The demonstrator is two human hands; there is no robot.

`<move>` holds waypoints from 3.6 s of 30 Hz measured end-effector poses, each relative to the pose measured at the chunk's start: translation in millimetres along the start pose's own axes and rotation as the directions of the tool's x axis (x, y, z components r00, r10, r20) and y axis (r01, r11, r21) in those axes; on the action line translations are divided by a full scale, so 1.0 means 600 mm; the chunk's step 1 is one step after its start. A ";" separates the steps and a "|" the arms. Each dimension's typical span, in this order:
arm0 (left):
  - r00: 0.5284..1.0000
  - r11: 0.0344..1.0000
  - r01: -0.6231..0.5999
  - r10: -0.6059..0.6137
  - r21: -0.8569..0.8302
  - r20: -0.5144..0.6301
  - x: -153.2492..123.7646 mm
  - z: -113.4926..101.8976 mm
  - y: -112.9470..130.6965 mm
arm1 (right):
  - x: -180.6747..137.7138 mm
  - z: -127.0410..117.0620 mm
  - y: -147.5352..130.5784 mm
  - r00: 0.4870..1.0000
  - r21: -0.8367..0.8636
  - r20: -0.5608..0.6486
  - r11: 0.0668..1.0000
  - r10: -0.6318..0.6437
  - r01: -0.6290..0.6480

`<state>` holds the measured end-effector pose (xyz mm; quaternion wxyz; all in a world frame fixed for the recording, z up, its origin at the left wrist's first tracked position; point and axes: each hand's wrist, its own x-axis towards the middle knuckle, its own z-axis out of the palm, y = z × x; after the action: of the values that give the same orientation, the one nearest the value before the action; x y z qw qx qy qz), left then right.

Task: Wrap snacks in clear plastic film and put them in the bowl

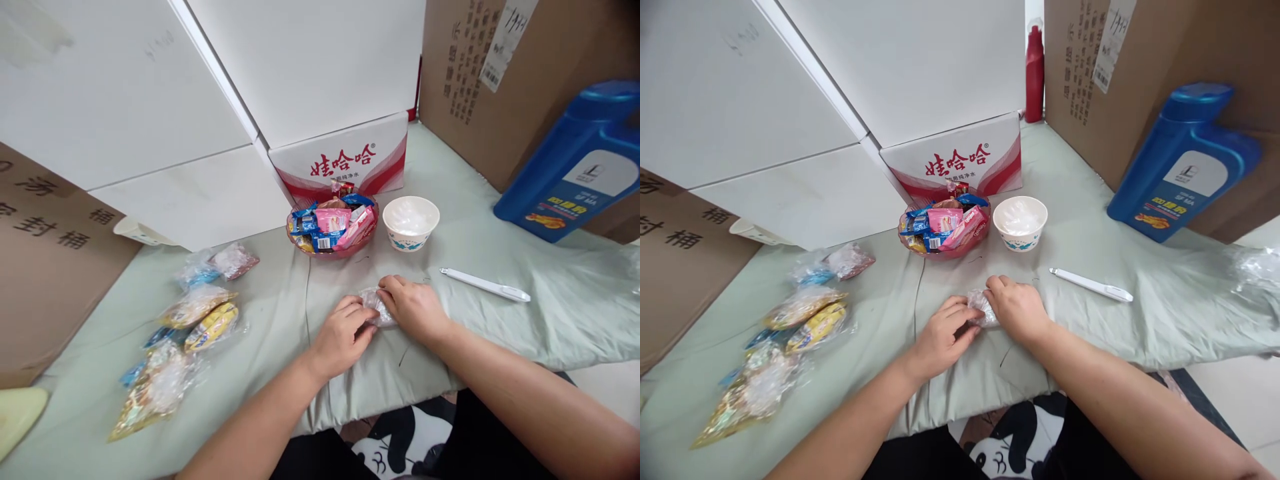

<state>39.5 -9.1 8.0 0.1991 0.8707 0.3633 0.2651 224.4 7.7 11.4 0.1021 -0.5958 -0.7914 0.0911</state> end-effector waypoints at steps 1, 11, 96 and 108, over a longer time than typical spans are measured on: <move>1.000 0.999 0.020 -0.020 0.039 -0.008 0.000 -0.001 0.002 | 0.001 0.000 0.000 1.000 -0.006 0.011 1.000 0.007 -0.007; 0.993 0.981 0.117 -0.109 0.158 -0.053 -0.001 -0.006 0.002 | -0.009 -0.001 0.007 0.892 0.146 -0.148 0.883 -0.427 0.447; 0.990 0.976 0.123 -0.133 -0.181 -0.043 0.006 -0.037 -0.029 | -0.041 -0.054 0.022 0.856 -0.002 -0.037 0.857 -0.516 0.516; 0.997 0.994 0.042 -0.049 -0.098 -0.065 0.005 -0.032 -0.017 | -0.026 -0.051 0.035 0.887 0.170 -0.244 0.883 -0.393 0.438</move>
<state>24.0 2.6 18.3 0.2346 0.8420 0.3764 0.3071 256.4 -1.1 34.4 0.2650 -0.4024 -0.8713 0.0931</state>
